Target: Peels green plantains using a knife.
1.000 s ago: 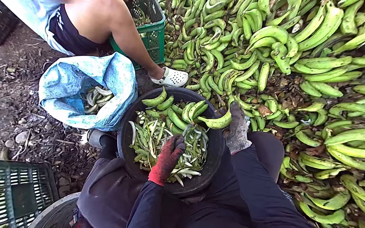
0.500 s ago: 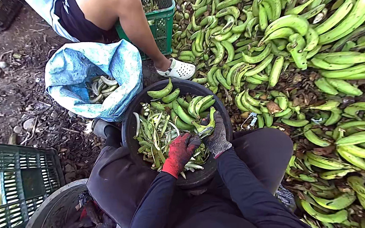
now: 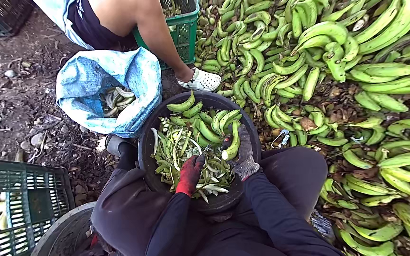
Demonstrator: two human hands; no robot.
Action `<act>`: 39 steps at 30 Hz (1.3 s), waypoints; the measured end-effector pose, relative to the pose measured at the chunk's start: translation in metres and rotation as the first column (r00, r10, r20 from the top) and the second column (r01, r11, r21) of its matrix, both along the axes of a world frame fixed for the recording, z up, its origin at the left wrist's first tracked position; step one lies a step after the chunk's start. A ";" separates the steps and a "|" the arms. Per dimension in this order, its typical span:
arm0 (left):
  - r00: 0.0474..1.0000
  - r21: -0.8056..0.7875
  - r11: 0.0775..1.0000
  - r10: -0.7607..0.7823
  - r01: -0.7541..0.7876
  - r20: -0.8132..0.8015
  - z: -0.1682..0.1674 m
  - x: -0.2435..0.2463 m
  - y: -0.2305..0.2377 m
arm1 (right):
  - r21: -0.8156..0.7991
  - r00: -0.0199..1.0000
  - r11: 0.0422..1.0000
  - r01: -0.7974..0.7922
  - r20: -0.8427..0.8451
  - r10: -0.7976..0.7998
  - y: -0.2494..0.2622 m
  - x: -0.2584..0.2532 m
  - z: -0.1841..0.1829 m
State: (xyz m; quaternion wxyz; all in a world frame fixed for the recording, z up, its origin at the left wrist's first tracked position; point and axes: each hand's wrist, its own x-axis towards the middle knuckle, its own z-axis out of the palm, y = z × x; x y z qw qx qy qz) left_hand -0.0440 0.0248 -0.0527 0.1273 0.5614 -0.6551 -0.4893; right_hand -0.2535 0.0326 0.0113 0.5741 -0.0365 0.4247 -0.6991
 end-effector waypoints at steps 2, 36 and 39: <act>0.997 0.001 1.000 -0.009 0.009 -0.083 0.014 0.000 -0.004 | 0.042 0.997 0.998 -0.050 -0.058 0.052 -0.004 -0.009 0.013; 0.907 -0.319 0.849 -0.382 0.420 0.178 0.099 -0.013 -0.046 | 0.122 0.898 0.936 -0.330 -0.265 0.351 -0.020 -0.005 0.043; 0.934 -0.382 0.865 -0.232 0.326 0.273 0.083 -0.012 -0.052 | 0.212 0.927 0.941 -0.264 -0.213 0.308 -0.018 0.015 0.027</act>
